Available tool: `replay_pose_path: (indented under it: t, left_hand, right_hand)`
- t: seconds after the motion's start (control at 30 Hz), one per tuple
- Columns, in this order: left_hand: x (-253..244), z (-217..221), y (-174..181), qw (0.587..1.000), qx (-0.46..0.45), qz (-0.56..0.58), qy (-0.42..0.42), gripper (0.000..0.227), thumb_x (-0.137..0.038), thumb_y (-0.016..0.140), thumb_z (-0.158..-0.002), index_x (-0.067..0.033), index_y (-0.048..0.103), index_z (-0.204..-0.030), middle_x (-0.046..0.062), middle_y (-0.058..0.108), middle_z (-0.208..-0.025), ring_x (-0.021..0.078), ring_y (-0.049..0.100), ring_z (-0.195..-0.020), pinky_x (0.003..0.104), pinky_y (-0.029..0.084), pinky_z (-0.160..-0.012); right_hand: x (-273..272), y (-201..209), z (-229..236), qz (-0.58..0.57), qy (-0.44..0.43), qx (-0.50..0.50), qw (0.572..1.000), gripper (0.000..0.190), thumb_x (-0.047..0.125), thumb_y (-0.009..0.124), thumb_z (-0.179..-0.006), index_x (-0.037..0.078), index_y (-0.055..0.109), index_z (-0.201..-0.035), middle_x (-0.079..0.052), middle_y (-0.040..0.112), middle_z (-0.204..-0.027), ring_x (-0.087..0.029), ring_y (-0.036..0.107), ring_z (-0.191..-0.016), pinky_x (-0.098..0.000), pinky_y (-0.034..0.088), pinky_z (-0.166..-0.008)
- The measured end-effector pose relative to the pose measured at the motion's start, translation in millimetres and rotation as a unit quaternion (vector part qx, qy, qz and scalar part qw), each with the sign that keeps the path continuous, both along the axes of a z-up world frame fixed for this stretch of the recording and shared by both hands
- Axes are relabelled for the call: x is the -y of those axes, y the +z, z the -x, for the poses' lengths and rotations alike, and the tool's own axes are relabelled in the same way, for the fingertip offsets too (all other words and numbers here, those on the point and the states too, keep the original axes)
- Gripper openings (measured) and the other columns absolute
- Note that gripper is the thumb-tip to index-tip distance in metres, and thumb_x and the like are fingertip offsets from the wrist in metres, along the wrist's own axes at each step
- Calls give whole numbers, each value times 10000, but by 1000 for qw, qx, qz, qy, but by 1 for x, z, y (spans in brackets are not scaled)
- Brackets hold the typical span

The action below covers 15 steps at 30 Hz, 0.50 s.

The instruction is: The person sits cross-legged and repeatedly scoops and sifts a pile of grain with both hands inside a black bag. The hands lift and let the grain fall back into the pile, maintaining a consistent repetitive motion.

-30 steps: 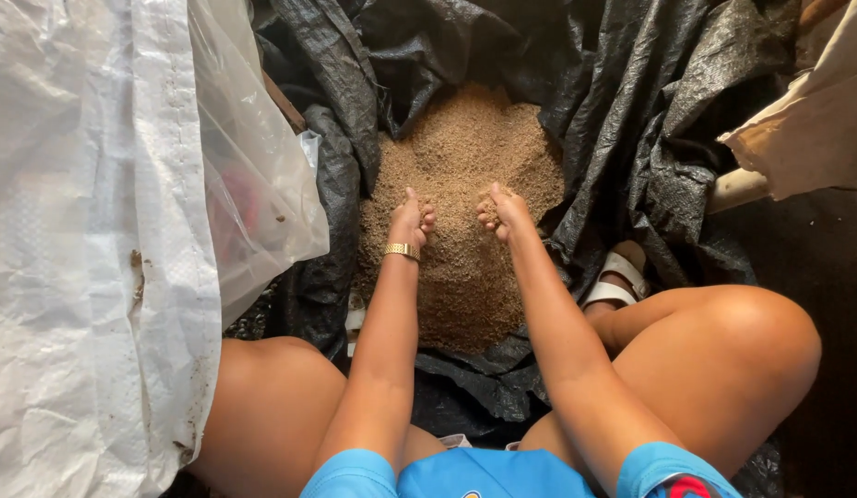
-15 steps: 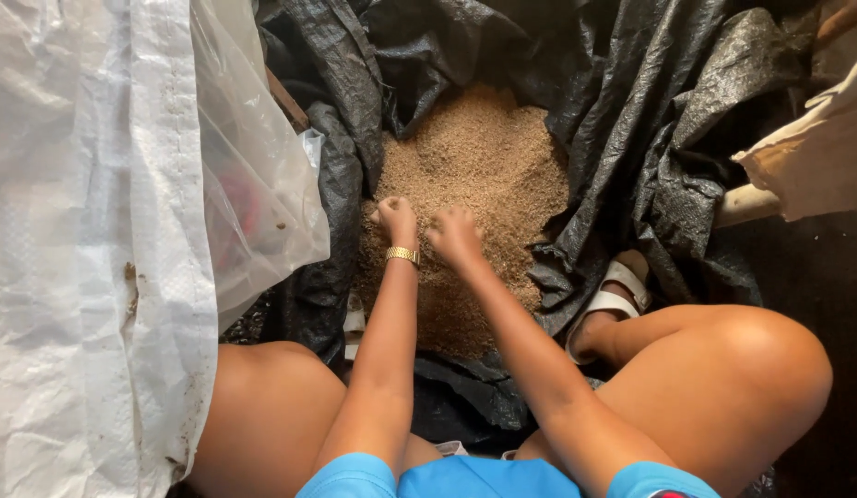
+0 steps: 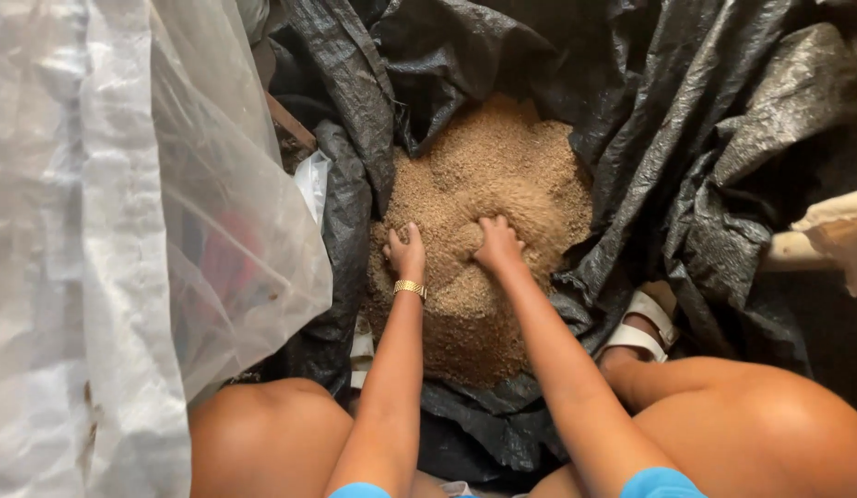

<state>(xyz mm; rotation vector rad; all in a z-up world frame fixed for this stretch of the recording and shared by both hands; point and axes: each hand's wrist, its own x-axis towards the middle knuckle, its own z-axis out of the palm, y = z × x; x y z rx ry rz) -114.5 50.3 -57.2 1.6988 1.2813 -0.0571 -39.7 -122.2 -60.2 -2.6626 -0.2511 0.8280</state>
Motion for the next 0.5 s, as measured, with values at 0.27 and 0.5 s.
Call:
replay_pose_path:
  t: [0.27,0.5]
  left_hand:
    - [-16,-9,41,986,88,130,53,1060,-668,633,-928,108,279,-1557,372,299,-1589,458,267,-1514,558,221,-1252]
    - [-22,-21,105,970,39,237,24,1289,-786,663,-834,121,133,-1582,333,125,-1651,436,129,-1553,597,127,-1251]
  right_hand:
    - [26,62,-46,-129,-98,-94,982,668,437,746,-829,-7,605,-1308,-345,613,-1330,-509,546,-1318,-653,415,-1102]
    - [23,105,-72,-181,-118,-168,962,755,549,542,-915,-46,611,-1375,-323,580,-1417,-445,488,-1405,-527,386,-1189]
